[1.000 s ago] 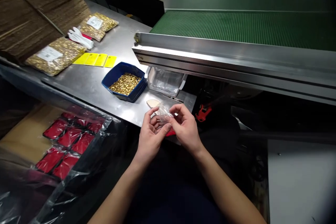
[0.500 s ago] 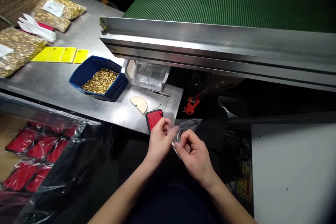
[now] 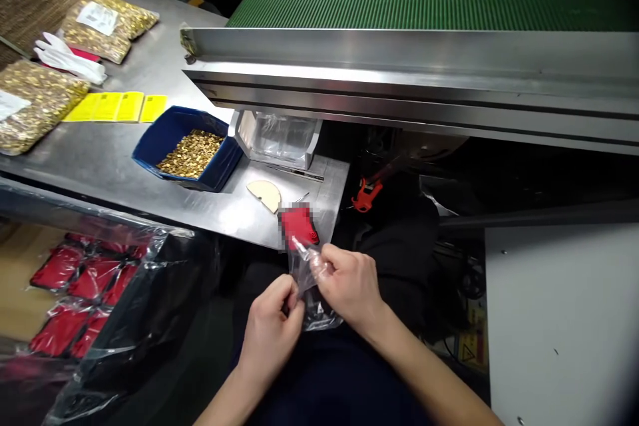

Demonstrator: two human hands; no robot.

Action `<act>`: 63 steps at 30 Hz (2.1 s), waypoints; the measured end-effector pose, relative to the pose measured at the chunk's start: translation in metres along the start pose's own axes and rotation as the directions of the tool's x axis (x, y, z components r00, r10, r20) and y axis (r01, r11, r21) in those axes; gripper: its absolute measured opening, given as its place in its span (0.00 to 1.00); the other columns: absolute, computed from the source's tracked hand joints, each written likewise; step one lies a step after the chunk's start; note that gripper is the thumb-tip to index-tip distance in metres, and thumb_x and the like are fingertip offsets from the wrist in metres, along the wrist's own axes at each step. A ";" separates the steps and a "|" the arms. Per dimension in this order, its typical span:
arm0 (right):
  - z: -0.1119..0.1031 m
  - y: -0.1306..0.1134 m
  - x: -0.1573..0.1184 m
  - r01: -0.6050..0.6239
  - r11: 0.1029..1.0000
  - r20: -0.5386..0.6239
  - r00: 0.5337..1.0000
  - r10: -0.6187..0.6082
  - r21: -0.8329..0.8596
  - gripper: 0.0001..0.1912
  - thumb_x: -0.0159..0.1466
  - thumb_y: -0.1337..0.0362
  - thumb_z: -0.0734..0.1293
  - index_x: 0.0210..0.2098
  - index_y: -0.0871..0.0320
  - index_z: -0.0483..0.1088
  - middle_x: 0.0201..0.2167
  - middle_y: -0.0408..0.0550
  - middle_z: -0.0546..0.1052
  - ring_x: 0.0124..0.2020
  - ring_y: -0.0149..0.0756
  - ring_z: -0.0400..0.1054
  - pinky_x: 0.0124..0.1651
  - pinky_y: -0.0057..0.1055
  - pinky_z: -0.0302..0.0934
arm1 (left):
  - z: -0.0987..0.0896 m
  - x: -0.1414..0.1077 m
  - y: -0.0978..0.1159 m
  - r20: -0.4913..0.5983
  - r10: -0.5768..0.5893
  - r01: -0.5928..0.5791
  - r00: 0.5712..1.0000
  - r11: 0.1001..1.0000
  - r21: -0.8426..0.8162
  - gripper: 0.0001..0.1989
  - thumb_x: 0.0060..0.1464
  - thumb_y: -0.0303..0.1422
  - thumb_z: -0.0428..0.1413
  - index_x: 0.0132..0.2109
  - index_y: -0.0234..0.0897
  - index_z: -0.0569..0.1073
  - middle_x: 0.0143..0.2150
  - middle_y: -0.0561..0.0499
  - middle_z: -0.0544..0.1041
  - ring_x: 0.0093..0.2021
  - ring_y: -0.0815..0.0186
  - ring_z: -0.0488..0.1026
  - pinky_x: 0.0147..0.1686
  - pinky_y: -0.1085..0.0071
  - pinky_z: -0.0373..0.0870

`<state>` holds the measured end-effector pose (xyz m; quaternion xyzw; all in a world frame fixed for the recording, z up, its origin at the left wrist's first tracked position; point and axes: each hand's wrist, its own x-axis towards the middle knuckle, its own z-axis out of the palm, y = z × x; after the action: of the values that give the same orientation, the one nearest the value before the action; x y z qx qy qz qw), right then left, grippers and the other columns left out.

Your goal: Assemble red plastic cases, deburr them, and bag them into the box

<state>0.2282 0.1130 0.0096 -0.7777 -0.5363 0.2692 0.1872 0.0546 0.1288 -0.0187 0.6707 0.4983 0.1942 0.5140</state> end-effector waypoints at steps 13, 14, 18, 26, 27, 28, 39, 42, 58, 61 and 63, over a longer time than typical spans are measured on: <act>0.075 0.021 0.010 -0.511 0.315 0.461 0.859 0.223 0.800 0.27 0.63 0.39 0.69 0.42 0.58 0.74 0.40 0.54 0.82 0.37 0.40 0.79 0.38 0.33 0.72 | -0.027 -0.036 -0.094 0.108 -0.596 0.605 0.796 0.787 -0.117 0.29 0.56 0.61 0.52 0.23 0.42 0.63 0.14 0.57 0.63 0.17 0.68 0.55 0.20 0.72 0.51; 0.085 0.021 0.015 -0.502 0.266 0.445 0.861 0.247 0.823 0.28 0.64 0.38 0.68 0.43 0.58 0.73 0.41 0.54 0.81 0.39 0.39 0.80 0.38 0.32 0.73 | -0.026 -0.035 -0.095 0.112 -0.604 0.615 0.789 0.779 -0.124 0.29 0.56 0.61 0.52 0.23 0.42 0.62 0.14 0.57 0.63 0.17 0.68 0.55 0.20 0.72 0.52; 0.102 0.019 0.028 -0.425 0.156 0.356 0.871 0.339 0.892 0.28 0.60 0.38 0.72 0.42 0.57 0.72 0.39 0.50 0.81 0.35 0.36 0.80 0.34 0.27 0.73 | -0.024 -0.032 -0.095 0.121 -0.604 0.615 0.788 0.776 -0.136 0.29 0.54 0.61 0.53 0.22 0.42 0.62 0.15 0.57 0.62 0.18 0.69 0.56 0.21 0.73 0.52; 0.031 0.015 -0.021 -0.204 0.477 0.202 0.978 0.056 0.855 0.10 0.64 0.56 0.73 0.42 0.53 0.78 0.32 0.42 0.80 0.33 0.36 0.75 0.41 0.30 0.67 | -0.020 -0.031 -0.100 0.102 -0.587 0.596 0.803 0.793 -0.129 0.29 0.53 0.60 0.53 0.20 0.41 0.63 0.15 0.57 0.61 0.17 0.68 0.57 0.22 0.72 0.51; 0.021 0.015 -0.027 -0.137 0.612 0.241 0.966 -0.090 0.779 0.06 0.66 0.59 0.72 0.41 0.52 0.77 0.33 0.42 0.80 0.34 0.37 0.75 0.41 0.30 0.66 | -0.020 -0.031 -0.099 0.097 -0.582 0.590 0.807 0.798 -0.126 0.28 0.53 0.59 0.53 0.20 0.41 0.63 0.15 0.57 0.61 0.17 0.68 0.57 0.22 0.72 0.52; 0.013 0.015 -0.033 -0.040 0.741 0.299 0.929 -0.220 0.670 0.03 0.66 0.62 0.70 0.40 0.52 0.77 0.34 0.41 0.80 0.35 0.37 0.74 0.41 0.30 0.64 | -0.020 -0.031 -0.097 0.094 -0.575 0.583 0.813 0.804 -0.120 0.28 0.53 0.59 0.53 0.20 0.41 0.63 0.16 0.57 0.62 0.18 0.67 0.58 0.22 0.72 0.53; 0.019 0.026 -0.046 0.058 0.984 0.469 0.873 -0.132 0.168 0.05 0.68 0.63 0.67 0.34 0.53 0.74 0.29 0.40 0.79 0.29 0.34 0.71 0.32 0.28 0.52 | -0.025 -0.028 -0.060 -0.085 -0.250 0.263 0.965 0.933 0.244 0.17 0.68 0.45 0.46 0.33 0.43 0.68 0.32 0.52 0.72 0.33 0.59 0.70 0.35 0.68 0.61; 0.030 0.033 -0.047 -0.196 0.907 0.439 0.898 0.013 0.373 0.08 0.69 0.58 0.67 0.38 0.54 0.76 0.28 0.41 0.79 0.27 0.33 0.70 0.30 0.27 0.56 | -0.024 -0.026 -0.052 -0.086 -0.177 0.196 0.980 0.910 0.366 0.12 0.68 0.42 0.47 0.38 0.43 0.69 0.36 0.52 0.72 0.34 0.60 0.71 0.35 0.67 0.60; 0.049 0.031 -0.063 -0.141 0.886 0.240 0.970 0.035 0.442 0.07 0.71 0.58 0.68 0.43 0.53 0.76 0.32 0.40 0.78 0.30 0.34 0.70 0.36 0.27 0.58 | -0.014 -0.023 -0.042 -0.025 -0.030 0.039 0.999 0.776 0.629 0.13 0.70 0.34 0.44 0.34 0.41 0.65 0.31 0.53 0.73 0.29 0.62 0.73 0.29 0.66 0.56; 0.046 0.029 -0.062 -0.108 0.925 0.210 0.977 0.032 0.364 0.07 0.71 0.59 0.67 0.40 0.53 0.75 0.31 0.40 0.78 0.29 0.32 0.69 0.35 0.27 0.56 | -0.007 -0.024 -0.037 0.018 0.033 -0.037 0.999 0.779 0.626 0.13 0.70 0.34 0.44 0.35 0.41 0.66 0.32 0.52 0.73 0.31 0.62 0.74 0.30 0.66 0.59; 0.046 0.028 -0.061 -0.119 0.912 0.213 0.976 0.036 0.394 0.08 0.71 0.58 0.67 0.40 0.53 0.76 0.31 0.40 0.78 0.29 0.32 0.69 0.35 0.27 0.57 | -0.002 -0.024 -0.034 0.093 0.065 -0.108 0.994 0.788 0.606 0.11 0.69 0.32 0.46 0.35 0.41 0.67 0.32 0.53 0.73 0.31 0.63 0.74 0.30 0.68 0.61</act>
<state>0.2032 0.0465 -0.0301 -0.7118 -0.4539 0.4584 0.2778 0.0265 0.1079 -0.0418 0.8286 0.4856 0.0241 0.2776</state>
